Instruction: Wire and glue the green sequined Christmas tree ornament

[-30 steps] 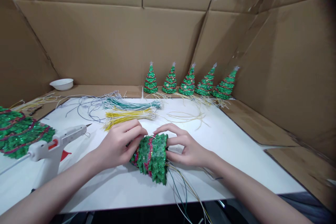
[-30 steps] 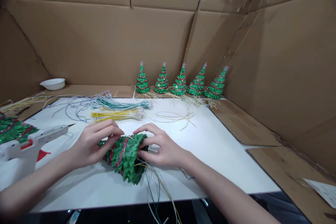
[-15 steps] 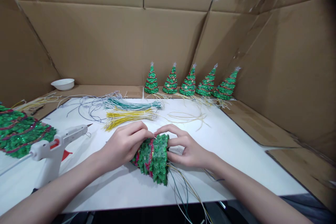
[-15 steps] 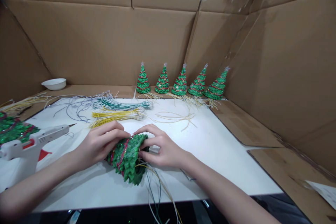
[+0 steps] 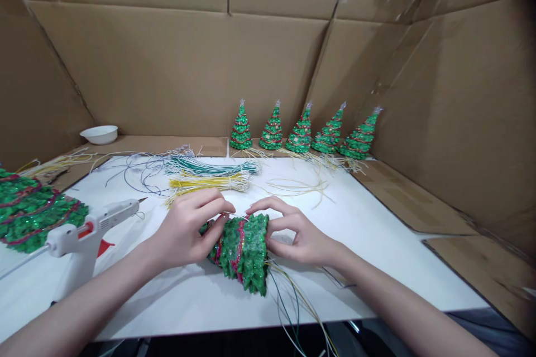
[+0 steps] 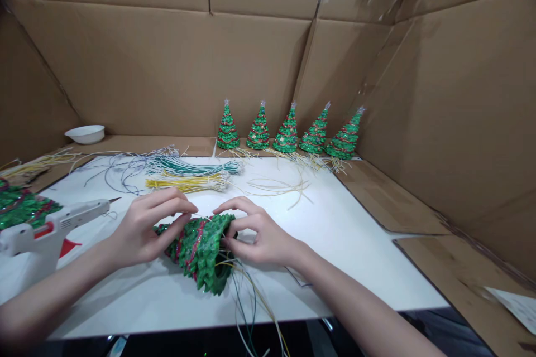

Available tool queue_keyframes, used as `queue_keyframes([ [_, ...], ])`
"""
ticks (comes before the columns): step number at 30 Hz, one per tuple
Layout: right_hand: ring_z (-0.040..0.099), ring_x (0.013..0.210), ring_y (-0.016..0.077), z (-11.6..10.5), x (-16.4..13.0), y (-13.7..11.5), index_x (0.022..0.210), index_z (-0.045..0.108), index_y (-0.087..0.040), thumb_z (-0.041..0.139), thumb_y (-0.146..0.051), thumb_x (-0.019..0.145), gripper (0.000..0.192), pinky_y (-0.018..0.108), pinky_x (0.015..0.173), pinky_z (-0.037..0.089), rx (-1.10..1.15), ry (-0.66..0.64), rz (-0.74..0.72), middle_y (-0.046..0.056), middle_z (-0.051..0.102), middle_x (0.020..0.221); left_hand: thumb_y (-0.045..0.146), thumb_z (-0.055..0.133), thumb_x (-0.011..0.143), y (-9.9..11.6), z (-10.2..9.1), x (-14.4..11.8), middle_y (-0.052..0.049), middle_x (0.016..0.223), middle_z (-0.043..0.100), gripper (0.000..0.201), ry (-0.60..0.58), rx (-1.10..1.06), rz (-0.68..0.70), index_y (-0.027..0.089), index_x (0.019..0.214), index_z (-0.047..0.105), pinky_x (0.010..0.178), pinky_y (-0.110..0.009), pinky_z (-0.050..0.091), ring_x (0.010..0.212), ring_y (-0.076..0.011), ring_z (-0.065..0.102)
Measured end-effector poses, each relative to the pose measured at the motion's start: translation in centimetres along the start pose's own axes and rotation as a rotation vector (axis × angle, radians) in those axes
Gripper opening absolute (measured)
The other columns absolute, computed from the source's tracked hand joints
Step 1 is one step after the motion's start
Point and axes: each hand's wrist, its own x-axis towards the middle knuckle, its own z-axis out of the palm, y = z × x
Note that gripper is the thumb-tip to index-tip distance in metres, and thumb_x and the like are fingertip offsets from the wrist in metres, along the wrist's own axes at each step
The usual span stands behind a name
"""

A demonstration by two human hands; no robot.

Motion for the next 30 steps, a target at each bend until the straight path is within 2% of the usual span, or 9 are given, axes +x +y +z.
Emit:
queue_keyframes([
  [9,0.058,0.113,0.0235,-0.48,-0.05,0.13,0.081,0.070,-0.018,0.062,-0.008,0.078,0.013,0.044,0.096,0.046,0.024,-0.075,0.033,0.010,0.060,0.120,0.008,0.049,0.087,0.00,-0.24,0.05,-0.003,0.070,0.061,0.015,0.019,0.024,-0.012,0.015,0.083,0.063,0.056,-0.026,0.042,0.061,-0.0142,0.055],
  [16,0.058,0.113,0.0236,-0.39,-0.09,0.16,0.087,0.071,-0.020,0.062,-0.008,0.079,0.017,0.045,0.097,0.047,0.019,-0.072,0.033,0.010,0.060,0.119,0.008,0.049,0.088,-0.05,-0.11,0.05,-0.002,0.069,0.061,0.016,0.012,0.026,0.009,0.016,0.084,0.062,0.055,-0.025,0.041,0.060,-0.0135,0.054],
  [22,0.057,0.113,0.0239,-0.28,-0.06,0.09,0.093,0.073,-0.020,0.064,-0.013,0.083,0.015,0.045,0.097,0.047,0.015,-0.067,0.031,0.010,0.061,0.119,0.006,0.048,0.089,-0.12,-0.12,0.08,-0.004,0.072,0.063,0.017,0.004,0.018,0.029,0.015,0.086,0.062,0.056,-0.025,0.042,0.062,-0.0142,0.056],
  [30,0.058,0.113,0.0231,-0.27,0.14,-0.25,0.092,0.073,-0.020,0.068,-0.021,0.086,0.008,0.044,0.097,0.047,0.020,-0.065,0.054,0.011,0.061,0.117,0.005,0.046,0.093,-0.23,0.23,-0.24,-0.005,0.078,0.063,0.020,-0.044,0.012,0.048,0.014,0.097,0.063,0.059,-0.024,0.044,0.068,-0.0148,0.059],
])
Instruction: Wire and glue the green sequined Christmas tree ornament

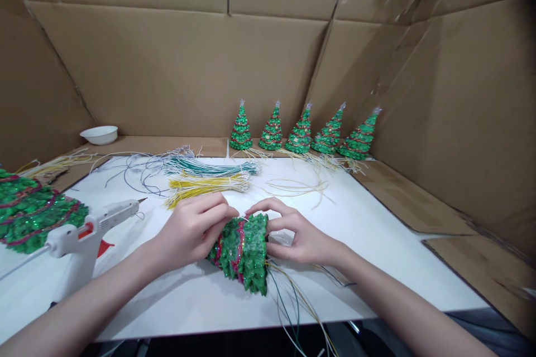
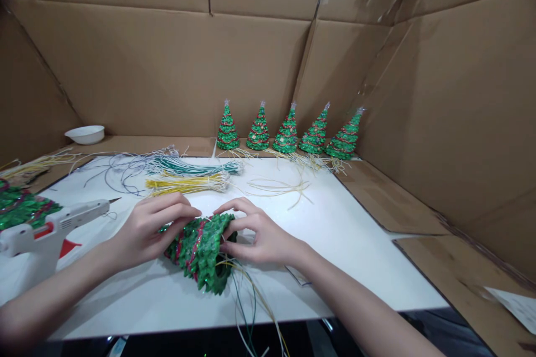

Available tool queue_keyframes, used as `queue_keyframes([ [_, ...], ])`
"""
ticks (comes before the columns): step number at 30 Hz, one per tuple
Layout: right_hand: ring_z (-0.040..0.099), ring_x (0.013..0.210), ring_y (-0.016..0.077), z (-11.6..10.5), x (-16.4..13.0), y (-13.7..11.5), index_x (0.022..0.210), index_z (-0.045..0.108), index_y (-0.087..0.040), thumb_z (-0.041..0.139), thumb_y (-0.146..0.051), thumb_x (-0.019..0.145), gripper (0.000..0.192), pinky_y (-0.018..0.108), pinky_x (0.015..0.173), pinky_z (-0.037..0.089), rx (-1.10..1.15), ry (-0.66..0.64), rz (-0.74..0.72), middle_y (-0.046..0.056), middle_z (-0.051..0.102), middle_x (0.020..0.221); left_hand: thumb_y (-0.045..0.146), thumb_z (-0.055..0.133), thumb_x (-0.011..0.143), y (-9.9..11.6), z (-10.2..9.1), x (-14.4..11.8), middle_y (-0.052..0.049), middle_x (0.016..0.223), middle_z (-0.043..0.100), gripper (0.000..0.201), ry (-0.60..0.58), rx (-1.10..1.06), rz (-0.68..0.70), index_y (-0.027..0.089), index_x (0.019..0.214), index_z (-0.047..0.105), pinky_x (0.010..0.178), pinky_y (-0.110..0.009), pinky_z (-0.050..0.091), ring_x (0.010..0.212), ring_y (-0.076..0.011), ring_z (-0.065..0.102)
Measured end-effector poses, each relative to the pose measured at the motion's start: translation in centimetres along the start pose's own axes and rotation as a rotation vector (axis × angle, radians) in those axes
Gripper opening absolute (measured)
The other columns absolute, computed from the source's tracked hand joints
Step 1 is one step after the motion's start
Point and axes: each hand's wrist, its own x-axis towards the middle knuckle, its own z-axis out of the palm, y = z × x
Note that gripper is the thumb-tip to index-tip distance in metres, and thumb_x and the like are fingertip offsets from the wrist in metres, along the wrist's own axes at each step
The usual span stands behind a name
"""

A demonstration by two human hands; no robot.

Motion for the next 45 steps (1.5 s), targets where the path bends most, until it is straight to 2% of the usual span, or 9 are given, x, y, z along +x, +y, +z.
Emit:
queue_keyframes([
  [6,0.058,0.111,0.0235,0.06,0.00,0.12,0.088,0.072,-0.020,0.068,-0.020,0.085,0.005,0.045,0.096,0.047,-0.012,0.001,-0.012,0.010,0.061,0.117,0.005,0.043,0.094,0.04,0.36,-0.04,-0.005,0.079,0.063,0.023,-0.013,-0.012,0.003,0.015,0.100,0.063,0.058,-0.023,0.044,0.067,-0.0139,0.057],
  [20,0.058,0.111,0.0235,0.00,-0.10,0.07,0.086,0.070,-0.020,0.062,-0.011,0.083,0.013,0.044,0.096,0.047,-0.013,-0.014,0.003,0.010,0.060,0.117,0.010,0.047,0.092,0.39,-0.01,0.18,-0.003,0.073,0.061,0.018,0.013,0.010,-0.038,0.016,0.093,0.064,0.057,-0.024,0.041,0.064,-0.0140,0.055],
  [27,0.059,0.110,0.0224,-0.16,-0.20,0.15,0.086,0.069,-0.019,0.060,-0.013,0.085,0.011,0.043,0.097,0.048,0.015,-0.038,0.018,0.010,0.059,0.119,0.011,0.046,0.094,0.25,-0.02,0.01,-0.001,0.073,0.060,0.018,-0.012,0.020,-0.043,0.017,0.095,0.062,0.057,-0.023,0.040,0.063,-0.0133,0.055],
  [35,0.058,0.111,0.0213,-0.14,-0.33,0.35,0.077,0.064,-0.018,0.063,-0.013,0.083,0.008,0.041,0.098,0.047,0.019,-0.047,0.020,0.009,0.057,0.120,0.009,0.044,0.095,0.11,0.11,0.03,-0.001,0.074,0.059,0.020,-0.048,0.002,-0.043,0.017,0.099,0.062,0.058,-0.023,0.040,0.065,-0.0129,0.054],
  [45,0.057,0.114,0.0213,-0.40,-0.39,0.00,0.079,0.064,-0.017,0.063,-0.009,0.081,0.009,0.040,0.100,0.045,0.016,-0.067,0.030,0.010,0.056,0.122,0.008,0.044,0.095,0.25,0.06,-0.09,-0.002,0.075,0.058,0.019,-0.069,-0.019,-0.055,0.015,0.100,0.062,0.059,-0.022,0.039,0.066,-0.0130,0.053],
])
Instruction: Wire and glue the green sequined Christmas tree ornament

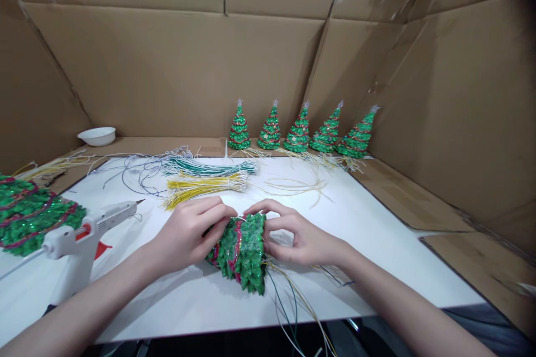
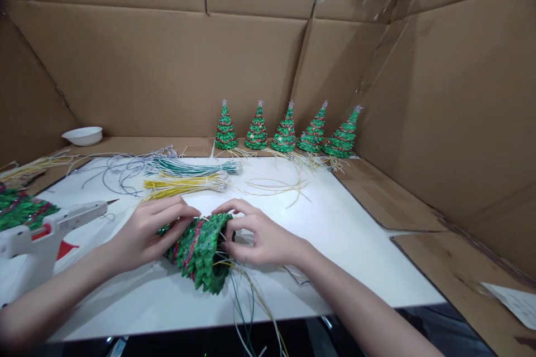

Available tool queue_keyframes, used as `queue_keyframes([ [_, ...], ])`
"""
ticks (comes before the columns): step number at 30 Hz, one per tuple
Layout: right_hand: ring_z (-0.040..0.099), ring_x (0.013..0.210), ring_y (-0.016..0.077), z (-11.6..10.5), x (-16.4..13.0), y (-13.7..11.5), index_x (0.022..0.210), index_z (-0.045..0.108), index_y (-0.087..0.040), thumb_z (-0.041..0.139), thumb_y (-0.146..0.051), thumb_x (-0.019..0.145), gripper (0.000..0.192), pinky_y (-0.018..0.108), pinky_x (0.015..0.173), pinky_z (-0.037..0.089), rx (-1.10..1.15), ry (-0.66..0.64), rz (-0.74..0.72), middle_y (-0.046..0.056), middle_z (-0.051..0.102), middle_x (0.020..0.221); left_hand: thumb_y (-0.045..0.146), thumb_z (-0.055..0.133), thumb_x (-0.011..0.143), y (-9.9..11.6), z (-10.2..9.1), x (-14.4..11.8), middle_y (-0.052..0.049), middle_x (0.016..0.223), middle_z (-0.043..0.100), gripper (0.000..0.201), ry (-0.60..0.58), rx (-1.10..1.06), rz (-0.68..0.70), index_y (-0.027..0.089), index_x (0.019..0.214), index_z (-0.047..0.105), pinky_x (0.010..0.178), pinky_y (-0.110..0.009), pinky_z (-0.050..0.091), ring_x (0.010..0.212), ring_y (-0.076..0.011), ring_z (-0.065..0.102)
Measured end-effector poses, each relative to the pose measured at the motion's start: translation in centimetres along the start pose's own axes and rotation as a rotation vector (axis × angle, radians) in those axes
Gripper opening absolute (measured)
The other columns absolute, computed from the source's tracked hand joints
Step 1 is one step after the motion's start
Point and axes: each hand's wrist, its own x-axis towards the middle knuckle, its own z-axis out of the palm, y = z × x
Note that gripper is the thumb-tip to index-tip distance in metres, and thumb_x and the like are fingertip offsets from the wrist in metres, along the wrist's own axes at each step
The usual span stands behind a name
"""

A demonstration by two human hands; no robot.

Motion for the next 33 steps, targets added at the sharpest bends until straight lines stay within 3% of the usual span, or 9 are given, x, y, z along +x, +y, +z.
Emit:
queue_keyframes([
  [33,0.057,0.114,0.0210,-0.3,0.3,-0.9,0.090,0.068,-0.016,0.060,-0.013,0.087,0.009,0.037,0.100,0.046,-0.033,-0.034,0.013,0.012,0.057,0.121,0.012,0.040,0.098,0.3,-0.1,-0.2,-0.003,0.081,0.058,0.022,-0.099,-0.015,-0.081,0.016,0.105,0.061,0.064,-0.024,0.041,0.072,-0.0149,0.054],
])
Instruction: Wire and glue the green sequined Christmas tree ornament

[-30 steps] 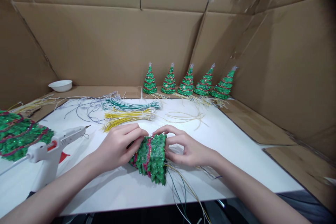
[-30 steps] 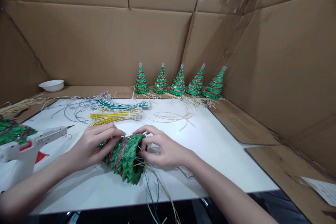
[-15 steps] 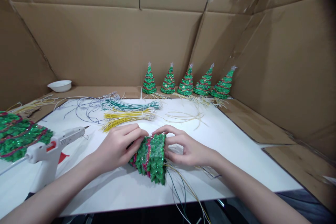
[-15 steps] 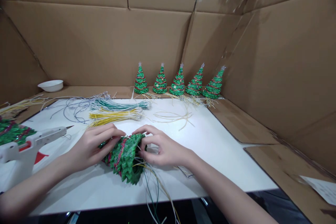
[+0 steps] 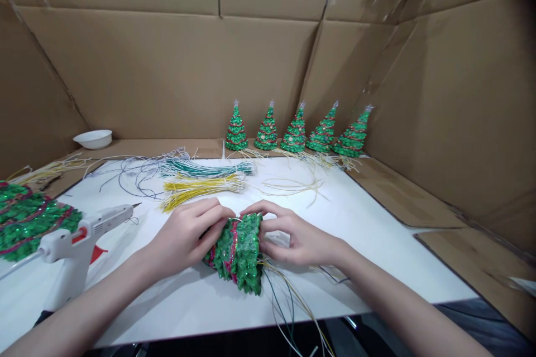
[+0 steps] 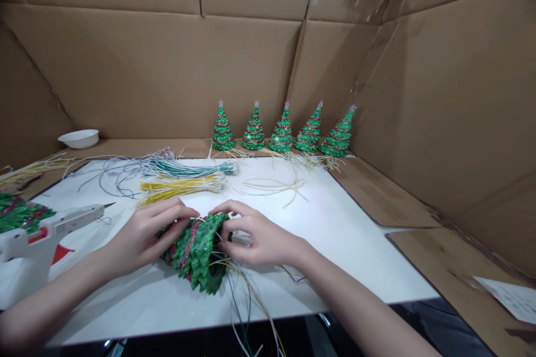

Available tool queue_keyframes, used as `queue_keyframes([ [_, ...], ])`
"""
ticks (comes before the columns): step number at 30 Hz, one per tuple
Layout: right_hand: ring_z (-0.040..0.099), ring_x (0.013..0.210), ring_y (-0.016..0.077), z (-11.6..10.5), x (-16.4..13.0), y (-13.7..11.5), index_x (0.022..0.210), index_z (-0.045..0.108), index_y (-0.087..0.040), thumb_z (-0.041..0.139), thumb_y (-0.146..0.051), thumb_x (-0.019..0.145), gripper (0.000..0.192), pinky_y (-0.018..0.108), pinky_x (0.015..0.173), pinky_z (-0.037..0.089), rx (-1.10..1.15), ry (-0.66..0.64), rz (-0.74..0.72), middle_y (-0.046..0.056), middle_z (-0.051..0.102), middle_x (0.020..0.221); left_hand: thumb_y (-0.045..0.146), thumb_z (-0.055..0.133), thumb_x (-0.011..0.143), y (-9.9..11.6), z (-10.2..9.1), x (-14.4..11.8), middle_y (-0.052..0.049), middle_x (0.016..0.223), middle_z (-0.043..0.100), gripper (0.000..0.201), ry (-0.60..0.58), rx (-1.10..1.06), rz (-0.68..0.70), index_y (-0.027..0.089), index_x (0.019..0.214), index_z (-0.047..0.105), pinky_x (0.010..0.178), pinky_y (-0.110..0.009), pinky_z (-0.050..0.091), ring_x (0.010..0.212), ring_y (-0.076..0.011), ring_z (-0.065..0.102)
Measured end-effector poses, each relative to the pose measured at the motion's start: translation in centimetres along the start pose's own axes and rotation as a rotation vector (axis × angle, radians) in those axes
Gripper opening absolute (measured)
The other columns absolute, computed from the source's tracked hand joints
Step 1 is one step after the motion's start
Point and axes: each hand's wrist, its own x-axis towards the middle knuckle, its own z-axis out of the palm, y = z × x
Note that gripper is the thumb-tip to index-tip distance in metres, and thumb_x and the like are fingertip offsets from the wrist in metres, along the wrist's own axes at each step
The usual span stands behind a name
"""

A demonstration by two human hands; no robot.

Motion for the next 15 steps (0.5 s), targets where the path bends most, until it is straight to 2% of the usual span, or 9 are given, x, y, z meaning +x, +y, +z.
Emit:
queue_keyframes([
  [15,0.057,0.115,0.0201,0.07,-0.08,0.18,0.089,0.067,-0.016,0.061,-0.013,0.087,0.007,0.036,0.101,0.045,0.008,-0.014,0.012,0.011,0.056,0.124,0.013,0.039,0.098,-0.06,-0.01,0.10,-0.003,0.083,0.059,0.023,-0.013,-0.004,-0.013,0.017,0.106,0.060,0.065,-0.025,0.042,0.074,-0.0156,0.055],
])
